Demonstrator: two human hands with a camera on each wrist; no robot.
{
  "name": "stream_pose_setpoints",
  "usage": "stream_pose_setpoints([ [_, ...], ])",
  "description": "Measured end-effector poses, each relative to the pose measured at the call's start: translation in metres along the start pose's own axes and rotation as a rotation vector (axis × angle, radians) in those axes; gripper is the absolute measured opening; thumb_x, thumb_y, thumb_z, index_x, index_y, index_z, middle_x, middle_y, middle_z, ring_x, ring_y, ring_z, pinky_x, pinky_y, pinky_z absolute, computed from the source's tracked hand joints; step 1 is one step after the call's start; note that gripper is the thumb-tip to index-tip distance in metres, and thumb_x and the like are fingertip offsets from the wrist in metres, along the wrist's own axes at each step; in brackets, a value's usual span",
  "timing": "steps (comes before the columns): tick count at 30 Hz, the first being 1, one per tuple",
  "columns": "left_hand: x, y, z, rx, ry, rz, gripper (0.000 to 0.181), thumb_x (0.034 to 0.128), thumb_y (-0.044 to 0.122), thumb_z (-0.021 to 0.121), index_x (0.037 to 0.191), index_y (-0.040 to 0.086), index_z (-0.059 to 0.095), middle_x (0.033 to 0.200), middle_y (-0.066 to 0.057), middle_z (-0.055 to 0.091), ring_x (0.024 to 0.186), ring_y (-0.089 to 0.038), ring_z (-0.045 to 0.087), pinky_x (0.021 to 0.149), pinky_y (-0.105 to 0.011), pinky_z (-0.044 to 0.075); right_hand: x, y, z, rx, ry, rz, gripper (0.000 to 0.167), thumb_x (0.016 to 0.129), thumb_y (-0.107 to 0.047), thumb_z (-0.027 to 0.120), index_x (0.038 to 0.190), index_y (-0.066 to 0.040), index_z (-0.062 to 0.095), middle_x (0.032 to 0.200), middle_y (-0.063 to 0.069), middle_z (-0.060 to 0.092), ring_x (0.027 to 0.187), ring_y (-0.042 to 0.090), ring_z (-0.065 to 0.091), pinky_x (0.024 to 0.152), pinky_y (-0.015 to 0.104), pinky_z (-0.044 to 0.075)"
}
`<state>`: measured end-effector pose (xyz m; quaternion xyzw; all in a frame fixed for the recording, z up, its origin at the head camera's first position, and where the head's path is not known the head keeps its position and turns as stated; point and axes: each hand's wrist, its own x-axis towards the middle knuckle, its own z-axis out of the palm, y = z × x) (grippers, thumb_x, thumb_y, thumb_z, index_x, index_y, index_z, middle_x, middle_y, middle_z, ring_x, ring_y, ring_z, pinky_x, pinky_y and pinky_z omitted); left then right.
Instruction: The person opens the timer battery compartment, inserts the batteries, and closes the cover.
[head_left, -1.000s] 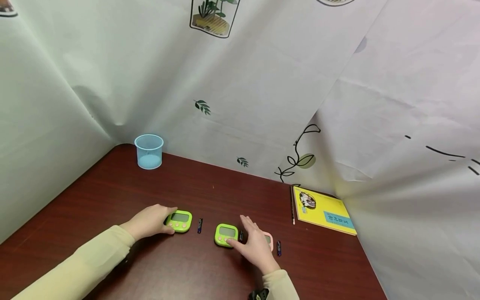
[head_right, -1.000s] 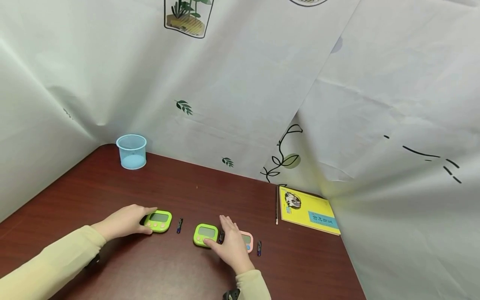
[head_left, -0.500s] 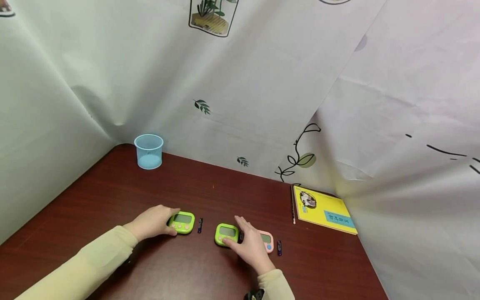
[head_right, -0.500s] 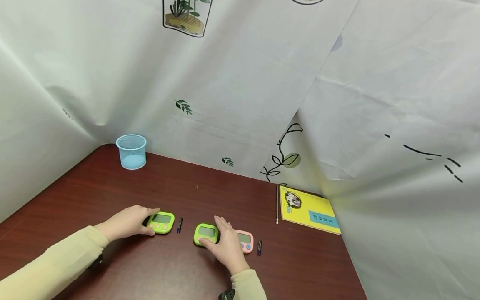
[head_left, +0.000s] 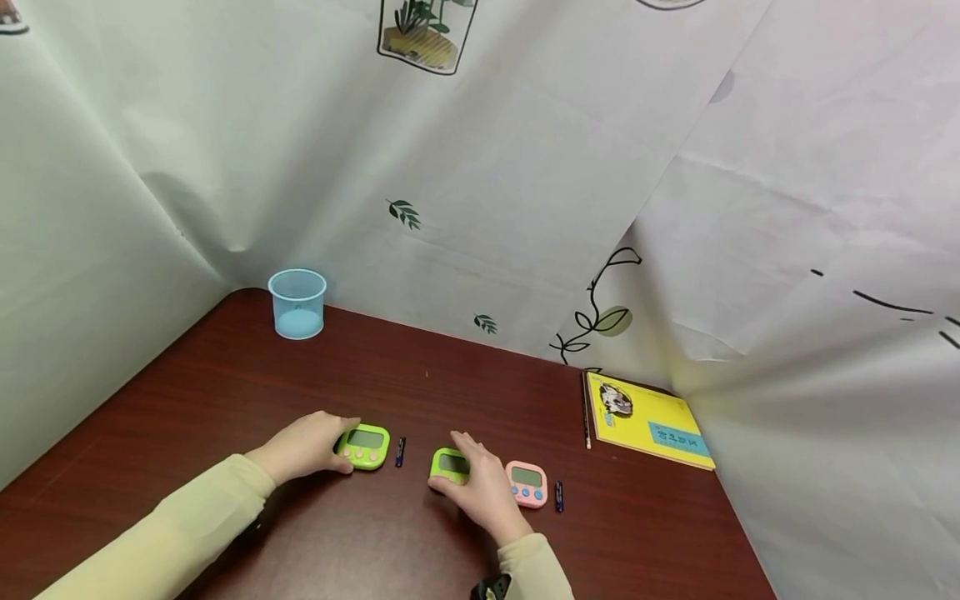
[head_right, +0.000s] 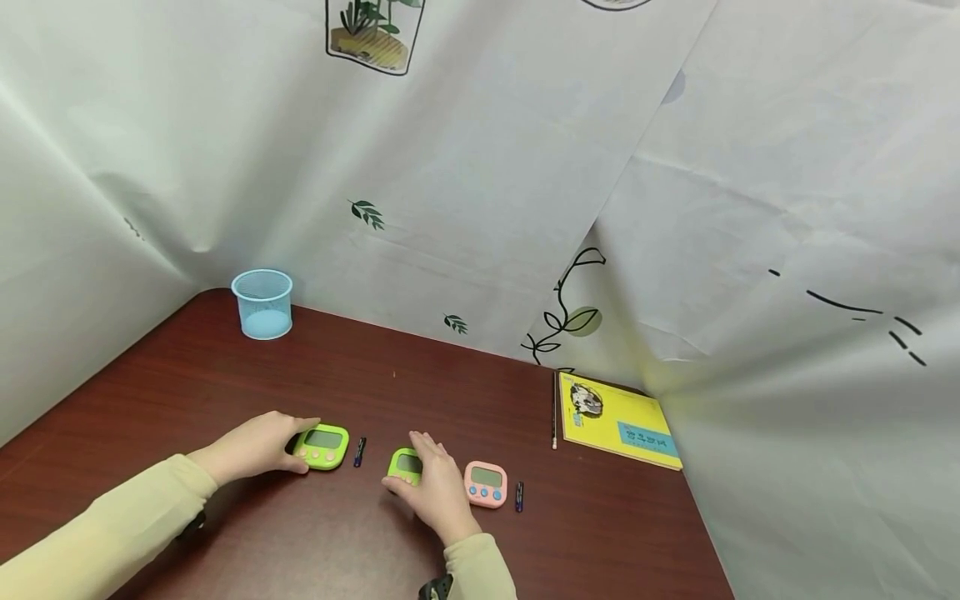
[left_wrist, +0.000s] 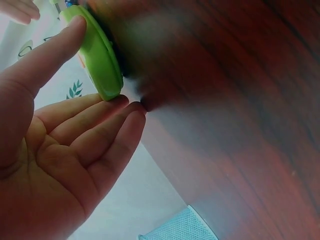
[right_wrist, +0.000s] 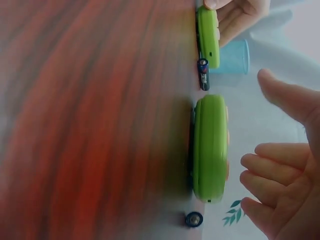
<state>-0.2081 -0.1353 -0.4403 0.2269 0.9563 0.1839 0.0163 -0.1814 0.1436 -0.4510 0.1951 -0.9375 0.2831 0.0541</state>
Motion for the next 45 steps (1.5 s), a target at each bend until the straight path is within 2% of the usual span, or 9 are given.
stream_pose_setpoints([
  [5,0.0,-0.001,0.0,-0.009,-0.002,0.009,0.059,0.0661,0.024,0.085,0.112,-0.007,0.064,0.096,-0.009,0.067,0.08,-0.018,0.06,0.072,-0.037,0.049,0.003,-0.004,0.003,0.011,-0.016,-0.013,0.069,0.078,-0.038,0.077,0.134,-0.004,0.053,0.135,0.02,0.053,0.125,0.035,0.049,0.099,0.051,0.04],
  [10,-0.001,0.0,0.001,-0.027,0.001,0.017,0.055,0.0646,0.022,0.086,0.108,-0.004,0.065,0.088,-0.003,0.065,0.074,-0.014,0.055,0.068,-0.034,0.047,0.007,-0.01,0.006,-0.003,-0.032,-0.045,0.067,0.079,-0.031,0.078,0.133,-0.003,0.053,0.134,0.015,0.055,0.126,0.029,0.049,0.102,0.046,0.039],
  [15,-0.002,-0.001,0.003,-0.04,-0.007,-0.01,0.056,0.0637,0.02,0.086,0.109,-0.005,0.065,0.09,-0.005,0.066,0.075,-0.014,0.055,0.069,-0.034,0.047,0.011,-0.016,0.01,-0.013,-0.053,-0.067,0.065,0.078,-0.027,0.079,0.133,-0.002,0.053,0.134,0.012,0.056,0.127,0.026,0.049,0.103,0.043,0.038],
  [23,-0.004,0.002,0.004,-0.06,-0.015,-0.02,0.061,0.0629,0.025,0.087,0.111,-0.005,0.065,0.098,-0.01,0.068,0.083,-0.019,0.06,0.074,-0.036,0.049,0.014,-0.023,0.017,-0.042,-0.025,-0.105,0.059,0.079,-0.027,0.078,0.13,-0.006,0.058,0.131,0.008,0.059,0.127,0.023,0.049,0.104,0.04,0.038],
  [28,-0.003,0.003,0.003,-0.059,-0.012,-0.03,0.06,0.0628,0.025,0.087,0.11,-0.005,0.065,0.096,-0.008,0.067,0.081,-0.018,0.059,0.073,-0.036,0.049,0.015,-0.027,0.018,-0.043,-0.04,-0.085,0.059,0.08,-0.029,0.077,0.13,-0.006,0.057,0.131,0.009,0.058,0.126,0.023,0.05,0.103,0.041,0.039],
  [34,-0.003,0.004,0.002,-0.057,-0.013,-0.048,0.06,0.063,0.025,0.087,0.11,-0.005,0.065,0.097,-0.01,0.068,0.083,-0.02,0.061,0.075,-0.038,0.05,0.018,-0.032,0.021,-0.063,-0.038,-0.073,0.057,0.08,-0.031,0.076,0.128,-0.007,0.06,0.128,0.008,0.061,0.12,0.023,0.056,0.095,0.041,0.045],
  [39,-0.004,0.005,0.001,-0.064,-0.017,-0.049,0.06,0.063,0.026,0.087,0.11,-0.004,0.065,0.097,-0.009,0.068,0.083,-0.02,0.061,0.074,-0.038,0.049,0.022,-0.034,0.023,-0.087,-0.053,-0.094,0.057,0.081,-0.032,0.076,0.129,-0.007,0.059,0.129,0.009,0.06,0.122,0.023,0.054,0.098,0.041,0.043],
  [45,-0.005,0.004,0.003,-0.075,-0.011,-0.049,0.06,0.062,0.026,0.088,0.109,-0.004,0.066,0.095,-0.007,0.067,0.079,-0.017,0.058,0.072,-0.036,0.048,0.027,-0.039,0.025,-0.051,-0.076,-0.083,0.057,0.081,-0.034,0.075,0.129,-0.008,0.059,0.129,0.009,0.06,0.121,0.023,0.055,0.096,0.04,0.045],
])
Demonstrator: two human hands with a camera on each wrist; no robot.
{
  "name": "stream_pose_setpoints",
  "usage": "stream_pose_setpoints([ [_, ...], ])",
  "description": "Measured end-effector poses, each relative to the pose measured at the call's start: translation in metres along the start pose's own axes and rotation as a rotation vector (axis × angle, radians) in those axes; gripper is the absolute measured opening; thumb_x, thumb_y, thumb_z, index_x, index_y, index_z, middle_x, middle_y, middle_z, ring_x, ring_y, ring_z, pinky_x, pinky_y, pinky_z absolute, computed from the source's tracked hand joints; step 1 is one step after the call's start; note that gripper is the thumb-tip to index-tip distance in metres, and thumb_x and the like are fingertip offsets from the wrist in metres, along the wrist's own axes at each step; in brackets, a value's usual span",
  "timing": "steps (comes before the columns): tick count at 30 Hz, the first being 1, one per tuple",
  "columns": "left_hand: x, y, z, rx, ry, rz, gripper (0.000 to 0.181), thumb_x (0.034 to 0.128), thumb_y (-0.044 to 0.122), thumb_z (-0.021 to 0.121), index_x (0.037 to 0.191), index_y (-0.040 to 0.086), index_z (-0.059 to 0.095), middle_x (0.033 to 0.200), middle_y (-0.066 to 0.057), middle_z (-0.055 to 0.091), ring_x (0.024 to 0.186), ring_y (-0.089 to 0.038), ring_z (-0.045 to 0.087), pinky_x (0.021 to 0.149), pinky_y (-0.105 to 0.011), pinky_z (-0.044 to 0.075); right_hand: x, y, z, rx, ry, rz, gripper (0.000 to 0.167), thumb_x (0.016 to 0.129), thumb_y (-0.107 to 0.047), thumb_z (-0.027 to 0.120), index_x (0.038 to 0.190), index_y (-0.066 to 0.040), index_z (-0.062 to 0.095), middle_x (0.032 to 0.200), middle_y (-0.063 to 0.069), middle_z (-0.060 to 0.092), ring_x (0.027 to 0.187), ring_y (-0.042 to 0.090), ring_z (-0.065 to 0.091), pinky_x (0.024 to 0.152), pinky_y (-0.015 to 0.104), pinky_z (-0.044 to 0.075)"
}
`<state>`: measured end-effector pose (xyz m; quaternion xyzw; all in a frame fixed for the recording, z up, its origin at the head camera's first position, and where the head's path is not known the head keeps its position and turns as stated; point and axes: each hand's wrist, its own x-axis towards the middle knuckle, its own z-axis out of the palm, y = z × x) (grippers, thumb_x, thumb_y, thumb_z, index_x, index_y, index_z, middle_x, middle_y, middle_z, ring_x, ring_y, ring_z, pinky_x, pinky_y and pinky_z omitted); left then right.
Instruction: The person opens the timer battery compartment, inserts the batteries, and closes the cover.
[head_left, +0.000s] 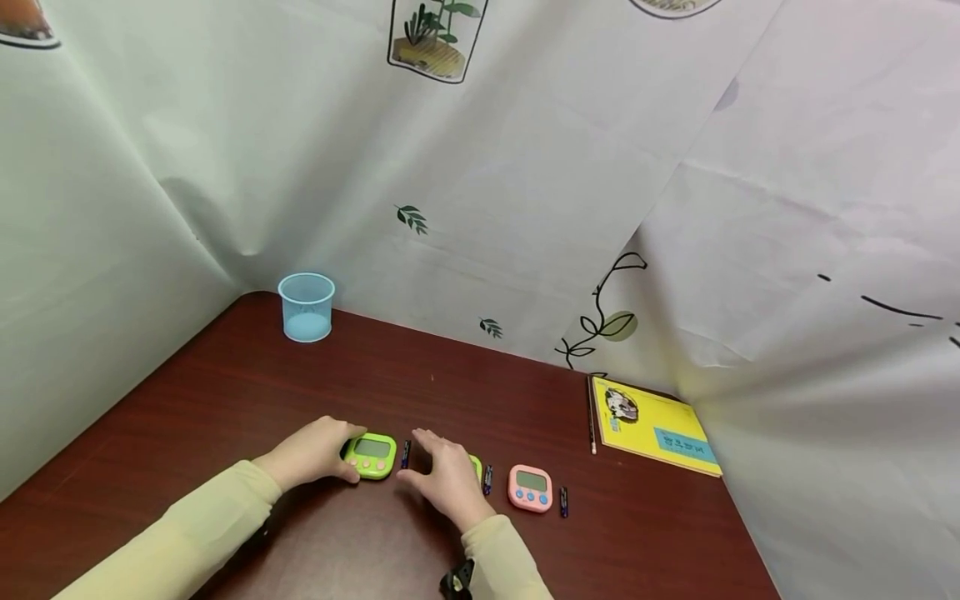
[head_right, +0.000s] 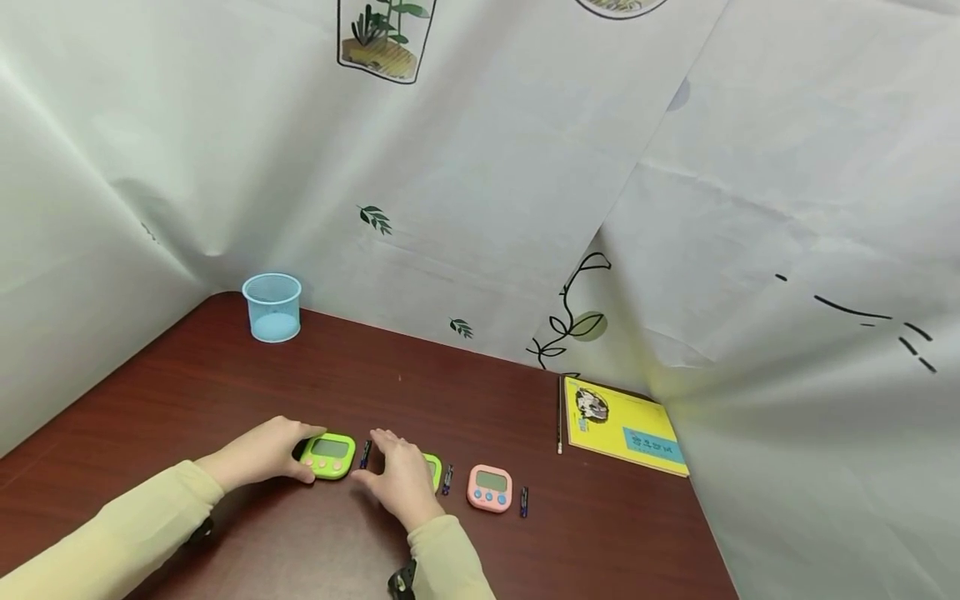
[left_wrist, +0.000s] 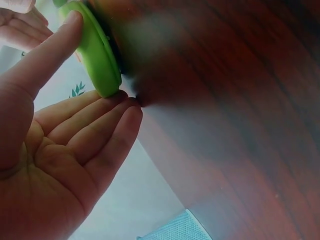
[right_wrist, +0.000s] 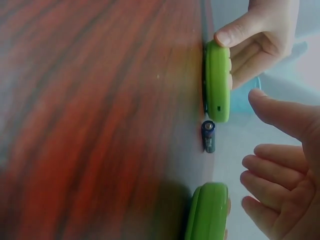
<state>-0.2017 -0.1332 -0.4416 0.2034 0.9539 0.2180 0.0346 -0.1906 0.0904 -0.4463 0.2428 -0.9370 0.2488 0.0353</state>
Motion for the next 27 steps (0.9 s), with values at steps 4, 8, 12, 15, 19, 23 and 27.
stream_pose_setpoints([
  [4,0.0,-0.001,0.0,0.0,0.016,0.009,0.06,0.0607,0.026,0.088,0.108,-0.004,0.067,0.093,-0.006,0.068,0.078,-0.016,0.058,0.071,-0.036,0.048,0.002,-0.003,0.001,0.001,0.011,-0.007,0.059,0.08,-0.038,0.076,0.128,-0.008,0.06,0.126,0.01,0.062,0.117,0.023,0.058,0.091,0.038,0.048],
  [8,0.0,-0.001,0.0,-0.001,0.015,0.008,0.06,0.0608,0.027,0.088,0.108,-0.004,0.067,0.094,-0.006,0.068,0.079,-0.016,0.059,0.072,-0.036,0.048,0.004,-0.003,0.002,-0.024,0.005,-0.011,0.062,0.079,-0.04,0.076,0.128,-0.007,0.059,0.126,0.011,0.061,0.117,0.024,0.057,0.091,0.038,0.048],
  [12,-0.002,0.001,0.0,-0.003,0.001,0.01,0.06,0.0614,0.026,0.088,0.109,-0.004,0.066,0.094,-0.006,0.068,0.079,-0.016,0.058,0.072,-0.036,0.048,0.006,-0.003,0.003,-0.044,-0.014,0.006,0.064,0.079,-0.041,0.075,0.13,-0.008,0.058,0.129,0.011,0.059,0.119,0.027,0.056,0.094,0.041,0.046],
  [15,-0.002,0.002,0.001,-0.003,-0.001,0.009,0.06,0.0616,0.026,0.088,0.109,-0.004,0.066,0.094,-0.006,0.068,0.079,-0.016,0.059,0.072,-0.036,0.048,0.009,-0.004,0.003,-0.072,-0.039,0.011,0.068,0.079,-0.044,0.075,0.133,-0.009,0.055,0.133,0.01,0.056,0.123,0.027,0.052,0.098,0.041,0.043],
  [19,-0.002,0.001,0.0,0.0,0.008,0.003,0.06,0.0619,0.025,0.088,0.11,-0.004,0.066,0.094,-0.006,0.068,0.079,-0.015,0.058,0.071,-0.035,0.048,0.014,-0.006,0.005,-0.114,-0.058,-0.005,0.075,0.077,-0.047,0.075,0.136,-0.007,0.052,0.137,0.01,0.053,0.128,0.025,0.047,0.105,0.039,0.036],
  [23,-0.001,0.001,0.001,-0.004,0.017,0.018,0.06,0.0626,0.024,0.088,0.11,-0.005,0.065,0.094,-0.007,0.067,0.078,-0.016,0.058,0.071,-0.035,0.048,0.017,-0.006,0.007,-0.141,-0.067,-0.004,0.079,0.075,-0.048,0.077,0.136,-0.006,0.051,0.138,0.01,0.052,0.13,0.022,0.045,0.109,0.037,0.03],
  [27,-0.003,0.003,0.002,-0.02,0.015,0.014,0.061,0.063,0.023,0.088,0.111,-0.006,0.064,0.098,-0.011,0.068,0.082,-0.02,0.061,0.072,-0.037,0.049,0.017,-0.008,0.009,-0.131,-0.11,-0.001,0.078,0.075,-0.049,0.076,0.135,-0.006,0.052,0.138,0.01,0.052,0.13,0.022,0.046,0.109,0.036,0.03],
])
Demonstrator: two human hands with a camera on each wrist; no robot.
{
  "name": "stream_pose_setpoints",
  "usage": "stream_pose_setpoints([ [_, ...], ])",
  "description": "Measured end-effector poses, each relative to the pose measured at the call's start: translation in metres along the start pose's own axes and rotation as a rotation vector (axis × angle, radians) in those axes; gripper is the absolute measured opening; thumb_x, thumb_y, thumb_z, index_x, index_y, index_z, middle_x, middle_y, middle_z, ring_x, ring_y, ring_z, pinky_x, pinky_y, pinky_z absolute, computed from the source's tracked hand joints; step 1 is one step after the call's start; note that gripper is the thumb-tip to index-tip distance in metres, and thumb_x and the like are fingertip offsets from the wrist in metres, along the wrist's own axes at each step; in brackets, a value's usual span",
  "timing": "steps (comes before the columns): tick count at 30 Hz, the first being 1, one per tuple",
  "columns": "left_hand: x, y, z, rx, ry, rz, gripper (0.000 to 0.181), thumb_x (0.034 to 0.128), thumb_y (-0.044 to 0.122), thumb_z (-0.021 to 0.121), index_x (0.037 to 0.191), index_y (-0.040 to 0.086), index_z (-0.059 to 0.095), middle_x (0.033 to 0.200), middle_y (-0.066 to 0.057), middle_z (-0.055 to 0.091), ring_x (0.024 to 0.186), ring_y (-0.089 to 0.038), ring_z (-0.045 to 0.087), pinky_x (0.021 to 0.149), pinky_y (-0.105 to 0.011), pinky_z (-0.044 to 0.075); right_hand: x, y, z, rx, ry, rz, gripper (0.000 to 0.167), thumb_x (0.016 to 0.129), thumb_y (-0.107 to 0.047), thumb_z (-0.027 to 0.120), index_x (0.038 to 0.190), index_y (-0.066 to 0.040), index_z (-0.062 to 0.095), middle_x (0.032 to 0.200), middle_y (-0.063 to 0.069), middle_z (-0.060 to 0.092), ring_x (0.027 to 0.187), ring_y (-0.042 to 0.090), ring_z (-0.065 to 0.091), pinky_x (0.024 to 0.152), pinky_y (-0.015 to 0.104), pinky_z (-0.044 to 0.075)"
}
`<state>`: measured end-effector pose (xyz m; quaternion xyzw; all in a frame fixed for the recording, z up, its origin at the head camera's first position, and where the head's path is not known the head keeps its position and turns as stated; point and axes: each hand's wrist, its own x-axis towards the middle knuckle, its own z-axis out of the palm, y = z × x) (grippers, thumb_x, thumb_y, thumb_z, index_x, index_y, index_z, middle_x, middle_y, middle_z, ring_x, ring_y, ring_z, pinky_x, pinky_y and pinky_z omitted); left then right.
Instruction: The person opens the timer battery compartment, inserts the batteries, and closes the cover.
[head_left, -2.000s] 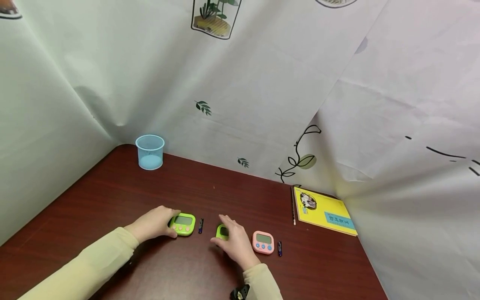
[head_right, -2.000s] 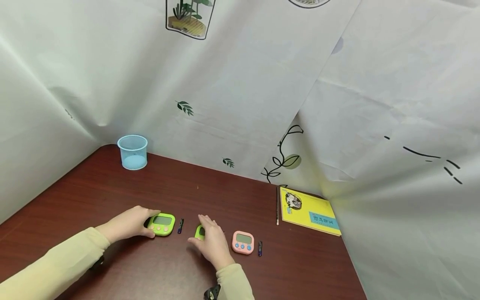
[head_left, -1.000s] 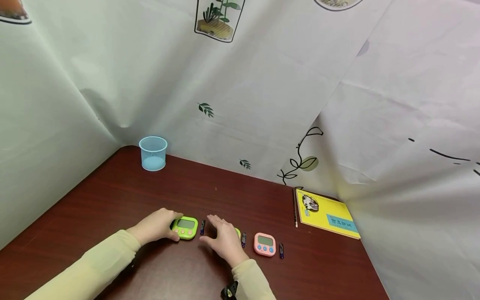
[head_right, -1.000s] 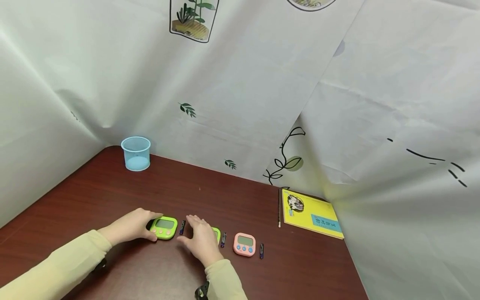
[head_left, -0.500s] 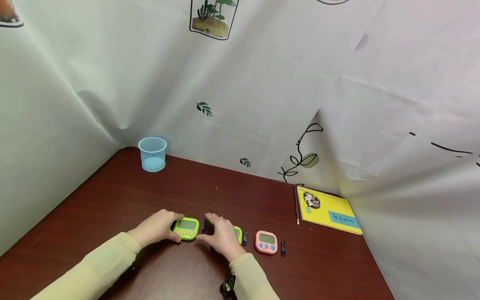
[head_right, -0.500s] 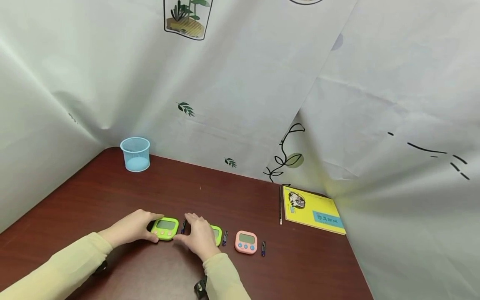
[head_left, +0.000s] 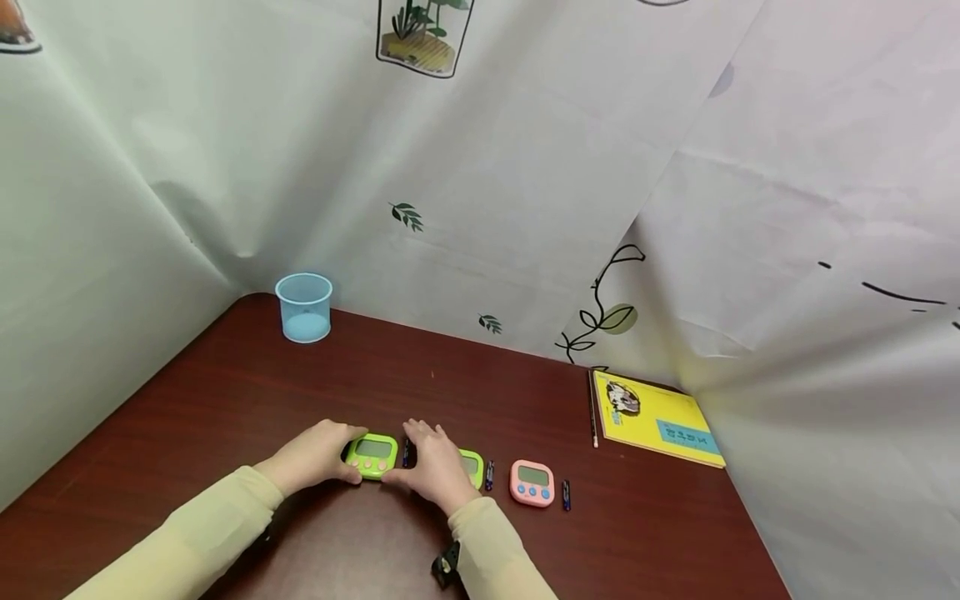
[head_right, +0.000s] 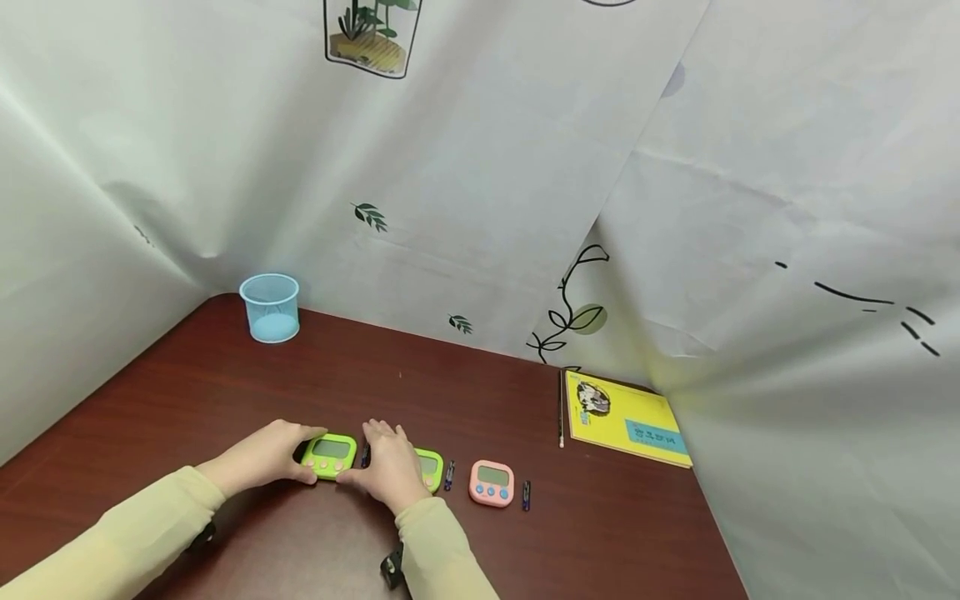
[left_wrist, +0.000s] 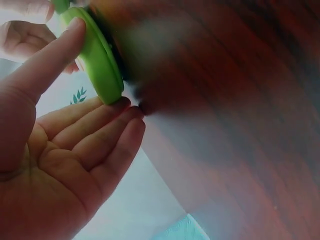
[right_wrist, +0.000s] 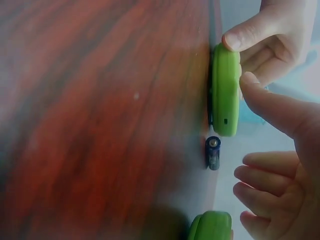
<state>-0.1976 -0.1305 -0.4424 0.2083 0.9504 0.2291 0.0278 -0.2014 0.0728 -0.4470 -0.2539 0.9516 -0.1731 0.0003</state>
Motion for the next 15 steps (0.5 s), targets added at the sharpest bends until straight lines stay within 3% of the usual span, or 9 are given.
stream_pose_setpoints([
  [5,-0.0024,0.0022,0.0019,-0.012,0.002,-0.014,0.06,0.0625,0.02,0.087,0.11,-0.008,0.064,0.097,-0.012,0.068,0.082,-0.021,0.061,0.072,-0.037,0.048,0.0008,-0.0037,0.0012,-0.001,-0.059,-0.016,0.079,0.074,-0.048,0.077,0.136,-0.005,0.051,0.138,0.009,0.052,0.131,0.02,0.044,0.11,0.037,0.03],
  [15,-0.0035,0.004,0.0002,-0.003,0.022,-0.004,0.06,0.0623,0.019,0.087,0.111,-0.008,0.063,0.097,-0.011,0.068,0.084,-0.022,0.061,0.073,-0.037,0.048,0.0054,-0.0067,0.0031,-0.04,-0.065,-0.031,0.075,0.077,-0.049,0.075,0.135,-0.007,0.053,0.138,0.007,0.053,0.131,0.018,0.044,0.109,0.035,0.03],
])
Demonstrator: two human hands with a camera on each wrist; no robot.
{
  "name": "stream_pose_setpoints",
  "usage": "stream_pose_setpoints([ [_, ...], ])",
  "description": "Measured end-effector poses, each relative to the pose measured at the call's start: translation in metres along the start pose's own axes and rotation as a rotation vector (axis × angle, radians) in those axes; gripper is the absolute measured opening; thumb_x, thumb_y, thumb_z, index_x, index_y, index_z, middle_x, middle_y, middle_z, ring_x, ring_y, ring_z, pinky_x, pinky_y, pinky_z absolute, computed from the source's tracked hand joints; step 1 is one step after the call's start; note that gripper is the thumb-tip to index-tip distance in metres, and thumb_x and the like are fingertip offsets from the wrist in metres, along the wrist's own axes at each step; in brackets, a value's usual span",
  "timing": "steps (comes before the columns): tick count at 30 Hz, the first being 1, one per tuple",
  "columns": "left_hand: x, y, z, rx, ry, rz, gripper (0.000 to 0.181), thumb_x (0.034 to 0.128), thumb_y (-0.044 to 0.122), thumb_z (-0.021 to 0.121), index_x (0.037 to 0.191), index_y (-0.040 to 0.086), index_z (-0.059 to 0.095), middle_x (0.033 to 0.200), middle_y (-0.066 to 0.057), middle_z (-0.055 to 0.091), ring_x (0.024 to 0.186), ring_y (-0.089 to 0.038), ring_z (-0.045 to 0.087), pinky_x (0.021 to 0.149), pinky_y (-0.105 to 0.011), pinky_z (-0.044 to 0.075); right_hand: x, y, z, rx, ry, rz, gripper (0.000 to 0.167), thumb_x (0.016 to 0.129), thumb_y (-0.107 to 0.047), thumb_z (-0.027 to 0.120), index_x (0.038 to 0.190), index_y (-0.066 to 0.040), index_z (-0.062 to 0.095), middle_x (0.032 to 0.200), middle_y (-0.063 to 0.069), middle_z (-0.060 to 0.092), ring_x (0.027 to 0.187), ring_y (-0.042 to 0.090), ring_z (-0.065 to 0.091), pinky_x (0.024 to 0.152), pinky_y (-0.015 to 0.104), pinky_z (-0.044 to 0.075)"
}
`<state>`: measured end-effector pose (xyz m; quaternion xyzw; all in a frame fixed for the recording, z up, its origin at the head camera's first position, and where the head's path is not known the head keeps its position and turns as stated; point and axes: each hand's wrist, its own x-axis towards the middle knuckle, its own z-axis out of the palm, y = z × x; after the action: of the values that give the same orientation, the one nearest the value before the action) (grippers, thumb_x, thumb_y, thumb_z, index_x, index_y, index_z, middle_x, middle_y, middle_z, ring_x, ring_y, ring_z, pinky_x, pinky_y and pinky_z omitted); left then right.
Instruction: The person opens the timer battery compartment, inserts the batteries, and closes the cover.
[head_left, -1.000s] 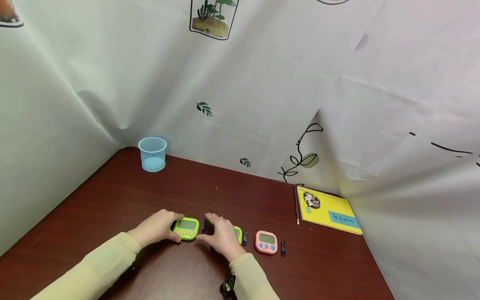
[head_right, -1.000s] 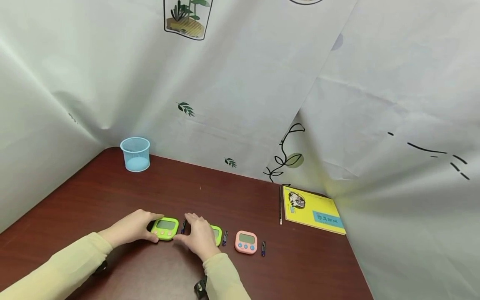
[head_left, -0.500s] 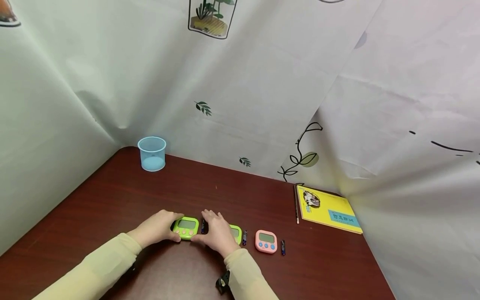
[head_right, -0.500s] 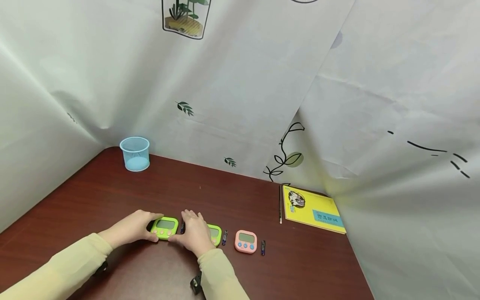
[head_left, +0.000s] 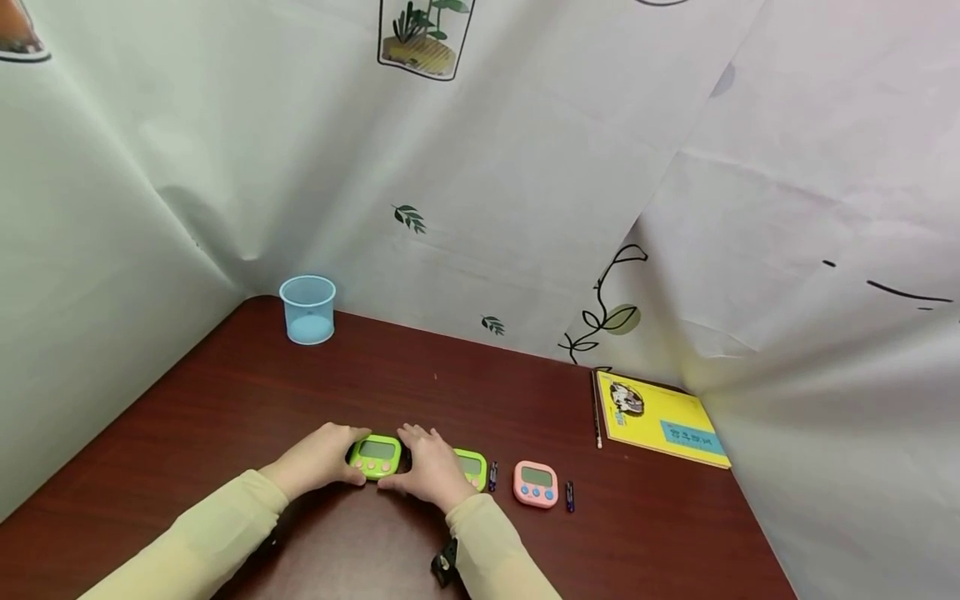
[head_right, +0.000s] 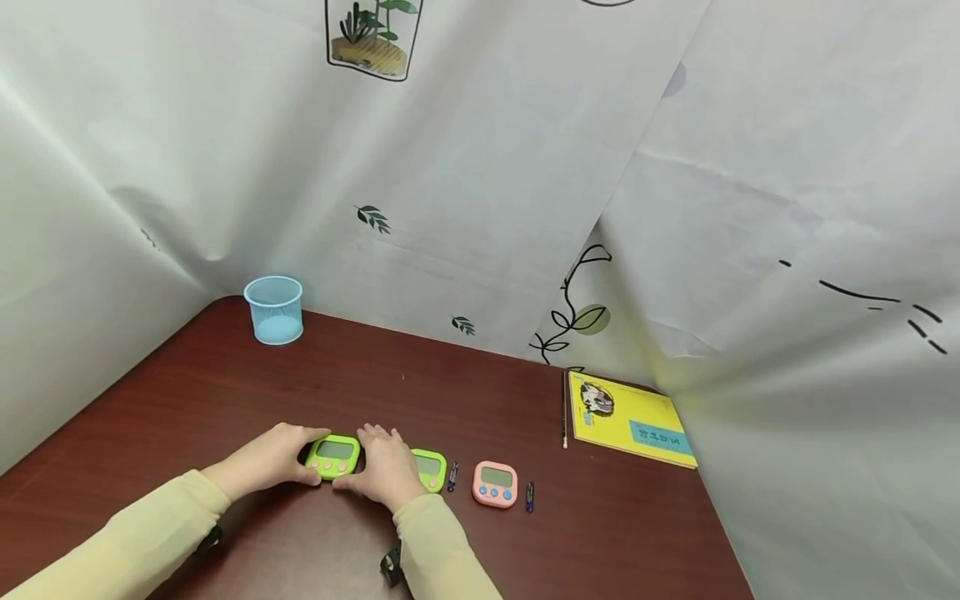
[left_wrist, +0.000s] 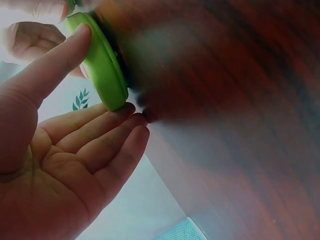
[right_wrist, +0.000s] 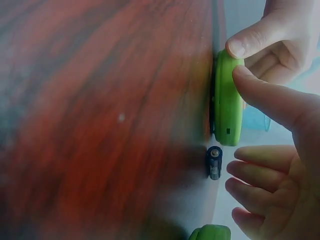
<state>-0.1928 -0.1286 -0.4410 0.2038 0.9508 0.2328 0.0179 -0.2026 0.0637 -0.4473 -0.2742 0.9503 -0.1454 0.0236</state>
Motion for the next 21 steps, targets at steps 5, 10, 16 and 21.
stream_pose_setpoints([
  [5,0.0001,0.0,0.0004,-0.012,-0.01,-0.003,0.061,0.0622,0.018,0.087,0.111,-0.009,0.063,0.098,-0.012,0.067,0.085,-0.023,0.061,0.074,-0.038,0.048,0.0013,-0.002,0.0017,-0.029,-0.025,-0.011,0.071,0.077,-0.048,0.075,0.133,-0.008,0.055,0.137,0.006,0.053,0.131,0.019,0.045,0.109,0.035,0.031],
  [10,0.0004,-0.0018,0.0016,-0.01,-0.017,-0.019,0.061,0.0614,0.016,0.087,0.11,-0.01,0.062,0.099,-0.014,0.067,0.088,-0.025,0.061,0.076,-0.04,0.048,0.0018,-0.0043,0.0029,-0.024,-0.036,-0.009,0.068,0.078,-0.047,0.075,0.132,-0.01,0.056,0.138,0.005,0.052,0.131,0.018,0.044,0.109,0.034,0.03],
  [16,0.002,-0.0012,0.0008,-0.008,-0.011,-0.014,0.063,0.0602,0.019,0.088,0.11,-0.011,0.063,0.101,-0.015,0.067,0.091,-0.029,0.061,0.077,-0.041,0.048,0.0017,-0.0041,0.0042,-0.019,-0.017,-0.008,0.065,0.077,-0.044,0.076,0.129,-0.009,0.058,0.136,0.006,0.054,0.13,0.019,0.046,0.108,0.033,0.032],
  [21,0.0035,-0.0011,0.0011,0.009,0.001,0.008,0.067,0.0589,0.021,0.089,0.112,-0.011,0.062,0.101,-0.015,0.067,0.092,-0.029,0.061,0.079,-0.041,0.048,0.0005,-0.0036,0.0023,-0.022,-0.007,-0.002,0.064,0.077,-0.042,0.077,0.128,-0.008,0.059,0.135,0.007,0.055,0.129,0.019,0.047,0.107,0.034,0.033],
])
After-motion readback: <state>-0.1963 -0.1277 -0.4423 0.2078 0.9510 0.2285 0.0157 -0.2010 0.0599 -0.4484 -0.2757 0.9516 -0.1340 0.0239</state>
